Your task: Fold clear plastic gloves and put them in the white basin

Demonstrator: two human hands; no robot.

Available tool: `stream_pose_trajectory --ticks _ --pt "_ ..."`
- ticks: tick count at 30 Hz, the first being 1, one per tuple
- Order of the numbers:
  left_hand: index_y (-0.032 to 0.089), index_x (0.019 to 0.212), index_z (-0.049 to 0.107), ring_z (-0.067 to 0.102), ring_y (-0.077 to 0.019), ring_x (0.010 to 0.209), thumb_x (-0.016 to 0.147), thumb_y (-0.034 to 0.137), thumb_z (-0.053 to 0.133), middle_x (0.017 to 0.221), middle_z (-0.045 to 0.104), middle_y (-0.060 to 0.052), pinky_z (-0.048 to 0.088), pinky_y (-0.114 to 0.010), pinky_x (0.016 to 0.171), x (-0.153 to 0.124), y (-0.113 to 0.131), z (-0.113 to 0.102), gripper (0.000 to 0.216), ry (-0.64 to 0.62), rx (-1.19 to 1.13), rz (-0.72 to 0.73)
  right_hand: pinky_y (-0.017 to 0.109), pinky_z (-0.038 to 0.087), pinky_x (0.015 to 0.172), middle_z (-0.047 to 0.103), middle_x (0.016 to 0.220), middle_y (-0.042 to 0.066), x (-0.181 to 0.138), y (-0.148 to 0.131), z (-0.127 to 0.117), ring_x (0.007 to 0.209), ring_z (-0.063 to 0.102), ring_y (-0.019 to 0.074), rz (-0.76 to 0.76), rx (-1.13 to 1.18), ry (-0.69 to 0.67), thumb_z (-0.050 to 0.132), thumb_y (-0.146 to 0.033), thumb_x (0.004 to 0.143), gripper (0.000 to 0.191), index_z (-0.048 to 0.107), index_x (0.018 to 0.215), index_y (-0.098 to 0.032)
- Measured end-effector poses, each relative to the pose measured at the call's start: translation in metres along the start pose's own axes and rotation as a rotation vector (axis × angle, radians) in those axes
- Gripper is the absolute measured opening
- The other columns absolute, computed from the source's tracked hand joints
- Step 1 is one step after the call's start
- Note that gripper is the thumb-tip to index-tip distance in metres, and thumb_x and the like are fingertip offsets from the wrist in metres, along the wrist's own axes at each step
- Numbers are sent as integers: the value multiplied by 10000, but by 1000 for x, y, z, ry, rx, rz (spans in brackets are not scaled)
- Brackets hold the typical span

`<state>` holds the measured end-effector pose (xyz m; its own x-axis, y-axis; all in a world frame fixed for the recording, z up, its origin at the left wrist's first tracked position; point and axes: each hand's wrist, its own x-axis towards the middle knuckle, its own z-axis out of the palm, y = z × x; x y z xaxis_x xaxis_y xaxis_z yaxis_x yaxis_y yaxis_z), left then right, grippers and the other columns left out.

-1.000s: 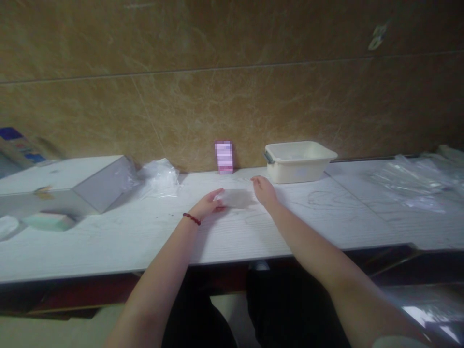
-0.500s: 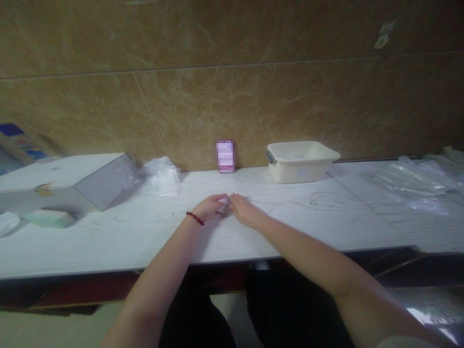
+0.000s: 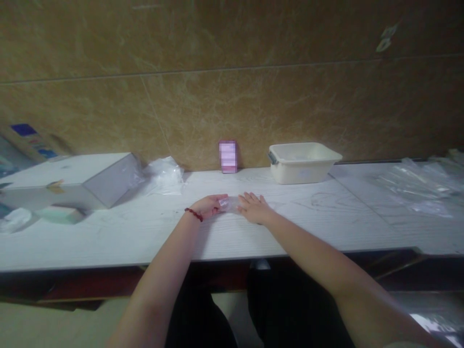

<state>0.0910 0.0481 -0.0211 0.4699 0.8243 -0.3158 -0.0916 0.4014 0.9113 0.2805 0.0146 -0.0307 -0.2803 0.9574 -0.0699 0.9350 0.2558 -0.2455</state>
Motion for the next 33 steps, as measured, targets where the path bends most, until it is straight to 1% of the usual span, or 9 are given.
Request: stream_pose_trajectory --ticks 3,6,9,12,15,19,23,28,33 --pt "78 1092 462 542 -102 731 518 -121 415 871 581 -72 426 -211 684 0 0 0 609 -5 -9 21 559 -12 899 64 1356 27 1 8 -4 1221 27 253 58 3 -42 167 -558 764 606 134 1287 -253" --pt "70 1105 449 543 -111 761 506 -116 414 905 574 -82 420 -217 701 -2 2 0 628 -18 2 44 590 -28 874 96 1352 36 2 14 -9 1216 26 280 116 22 -24 235 -575 741 616 209 1268 -258" --pt "85 1131 427 543 -114 751 520 -89 442 917 571 -80 417 -226 687 -9 7 4 636 -29 24 57 560 44 901 246 1308 87 5 15 -17 1206 113 277 142 102 205 271 -539 753 571 346 1210 -205" --pt "140 1143 430 530 -82 652 548 -50 486 912 570 -58 405 -195 592 -18 12 9 627 -170 81 68 384 247 911 462 1148 105 6 12 -25 1093 362 198 -6 305 375 321 -450 774 467 447 1117 -158" --pt "166 1141 443 460 -38 509 569 -22 515 775 580 -27 354 -163 494 -26 15 13 607 -336 148 51 250 396 735 590 914 54 5 9 -28 827 531 125 -190 542 278 386 -403 761 369 497 1027 -173" --pt "193 1153 427 447 -35 507 568 -2 556 731 565 -10 335 -155 483 -30 15 16 629 -383 141 76 190 387 506 578 630 -11 2 8 -26 545 515 85 -221 667 79 453 -415 718 337 517 946 -176" --pt "217 1158 408 474 -43 531 614 44 571 716 561 1 344 -141 475 -27 15 18 594 -289 72 146 163 291 384 490 490 -56 2 8 -22 384 396 52 -173 743 -28 504 -404 674 331 516 895 -160" --pt "172 1013 483 531 -85 611 694 201 551 757 574 -26 424 -201 554 -5 6 22 327 61 -124 257 167 263 381 480 482 -52 7 4 -16 386 377 54 -82 772 198 453 -429 693 276 516 746 -165" --pt "114 786 522 537 -96 577 713 269 526 679 572 -42 428 -209 537 13 -6 31 172 130 -208 253 172 320 424 543 552 -27 13 3 -7 459 467 78 4 852 354 405 -438 723 278 492 755 -176"
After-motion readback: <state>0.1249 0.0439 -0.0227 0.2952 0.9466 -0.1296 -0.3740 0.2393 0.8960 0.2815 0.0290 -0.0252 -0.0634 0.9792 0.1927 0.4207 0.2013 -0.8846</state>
